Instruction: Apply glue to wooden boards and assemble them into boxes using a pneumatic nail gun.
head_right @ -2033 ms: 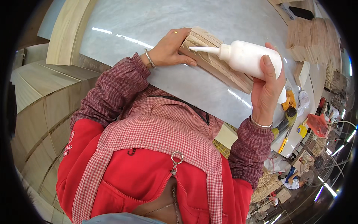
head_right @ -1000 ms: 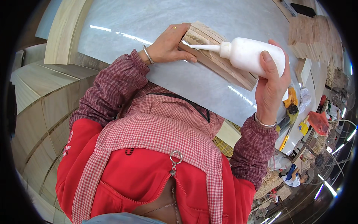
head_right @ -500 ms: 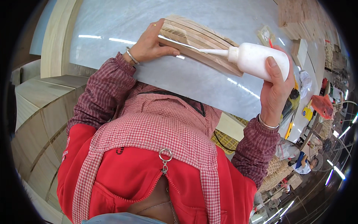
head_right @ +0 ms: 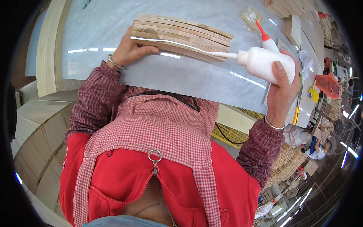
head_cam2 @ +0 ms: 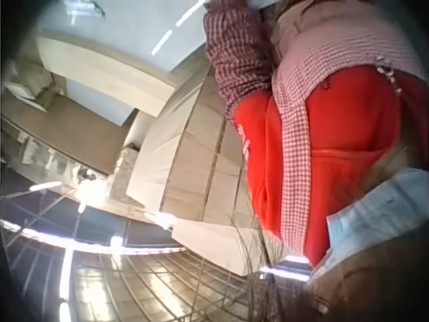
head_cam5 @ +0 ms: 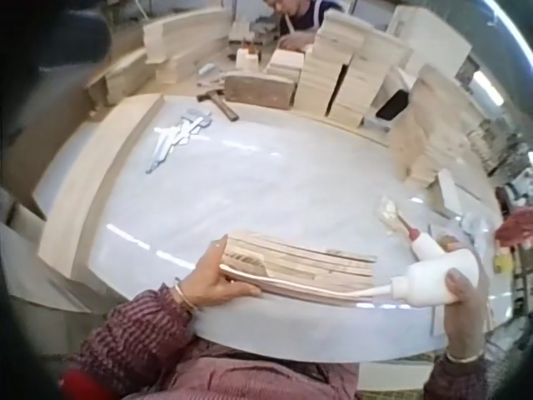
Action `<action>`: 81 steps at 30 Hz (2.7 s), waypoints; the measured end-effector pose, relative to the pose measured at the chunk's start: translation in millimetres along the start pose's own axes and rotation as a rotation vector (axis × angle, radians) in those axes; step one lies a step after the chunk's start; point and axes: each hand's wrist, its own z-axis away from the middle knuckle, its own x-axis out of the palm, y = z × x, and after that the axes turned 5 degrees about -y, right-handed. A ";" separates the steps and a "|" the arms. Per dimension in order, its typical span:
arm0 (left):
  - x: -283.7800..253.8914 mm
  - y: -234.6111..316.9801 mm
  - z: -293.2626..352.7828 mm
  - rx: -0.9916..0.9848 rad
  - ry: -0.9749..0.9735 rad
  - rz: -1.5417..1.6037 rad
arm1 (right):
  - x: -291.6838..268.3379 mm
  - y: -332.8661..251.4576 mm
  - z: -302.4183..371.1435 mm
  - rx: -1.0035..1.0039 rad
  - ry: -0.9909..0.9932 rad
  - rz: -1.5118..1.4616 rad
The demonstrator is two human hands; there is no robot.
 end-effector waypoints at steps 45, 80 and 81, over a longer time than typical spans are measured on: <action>-2.1 9.3 -3.6 0.143 0.074 -0.162 | 97.2 -29.1 -17.7 0.043 -0.154 -0.024; -4.2 10.1 -9.3 0.060 -0.011 0.057 | 41.7 -14.3 -2.7 0.086 0.013 -0.211; -5.3 10.6 -9.4 0.088 -0.010 0.050 | 55.2 -17.4 -4.5 0.072 -0.019 -0.210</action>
